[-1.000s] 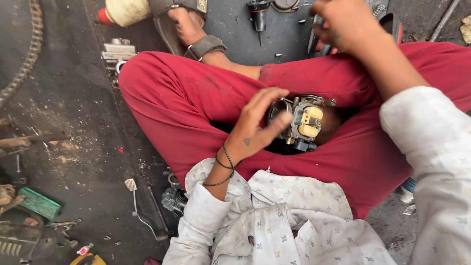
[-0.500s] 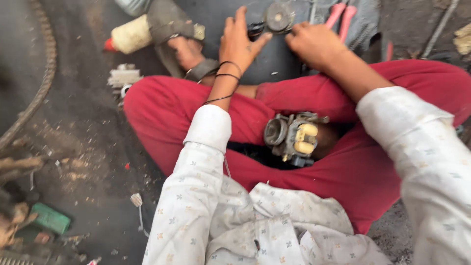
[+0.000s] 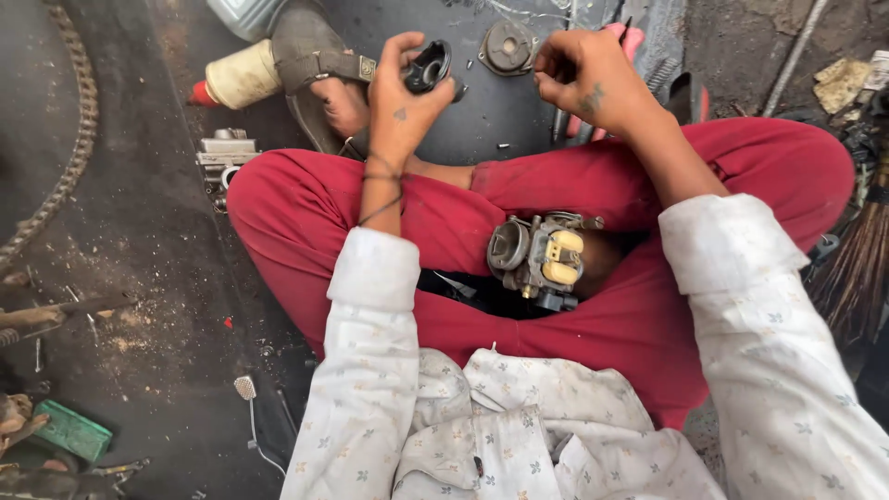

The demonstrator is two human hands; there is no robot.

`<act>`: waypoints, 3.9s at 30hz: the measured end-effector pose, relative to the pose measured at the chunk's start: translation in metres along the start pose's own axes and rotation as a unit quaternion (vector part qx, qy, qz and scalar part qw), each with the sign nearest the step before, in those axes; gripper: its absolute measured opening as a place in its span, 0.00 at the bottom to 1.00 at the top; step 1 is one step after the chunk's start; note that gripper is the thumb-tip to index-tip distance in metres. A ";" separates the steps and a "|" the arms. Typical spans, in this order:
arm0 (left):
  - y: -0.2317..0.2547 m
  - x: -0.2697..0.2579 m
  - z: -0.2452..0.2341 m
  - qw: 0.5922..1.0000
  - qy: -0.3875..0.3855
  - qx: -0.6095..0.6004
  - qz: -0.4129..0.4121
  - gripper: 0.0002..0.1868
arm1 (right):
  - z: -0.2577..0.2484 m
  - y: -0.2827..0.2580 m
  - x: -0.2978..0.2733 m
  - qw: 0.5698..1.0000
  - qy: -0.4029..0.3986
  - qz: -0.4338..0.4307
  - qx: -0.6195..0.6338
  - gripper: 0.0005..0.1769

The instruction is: Repairing and assembling a motorcycle carburetor while sitting on the floor.

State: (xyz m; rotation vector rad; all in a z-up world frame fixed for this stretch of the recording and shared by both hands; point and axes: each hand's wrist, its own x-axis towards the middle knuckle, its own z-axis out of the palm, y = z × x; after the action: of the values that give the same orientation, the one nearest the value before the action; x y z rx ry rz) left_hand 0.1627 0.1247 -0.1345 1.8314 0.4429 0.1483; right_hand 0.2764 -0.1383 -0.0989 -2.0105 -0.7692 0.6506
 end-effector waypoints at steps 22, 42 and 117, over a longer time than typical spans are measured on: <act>0.032 -0.034 -0.019 0.925 -0.008 0.364 0.107 0.37 | 0.012 -0.043 -0.096 0.915 0.091 0.146 0.365 0.12; 0.025 -0.015 0.003 0.909 -0.026 0.406 0.086 0.16 | -0.040 -0.001 -0.064 0.847 0.268 0.204 0.411 0.10; 0.197 -0.211 0.056 0.971 -0.142 0.073 0.177 0.35 | -0.056 -0.055 -0.106 0.911 0.168 0.095 0.363 0.10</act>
State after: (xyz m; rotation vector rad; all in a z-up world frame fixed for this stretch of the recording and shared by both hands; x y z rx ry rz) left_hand 0.0305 -0.0516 0.0602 2.0266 -0.0800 0.0956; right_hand 0.2284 -0.2206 -0.0079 -1.4429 -0.0833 0.5658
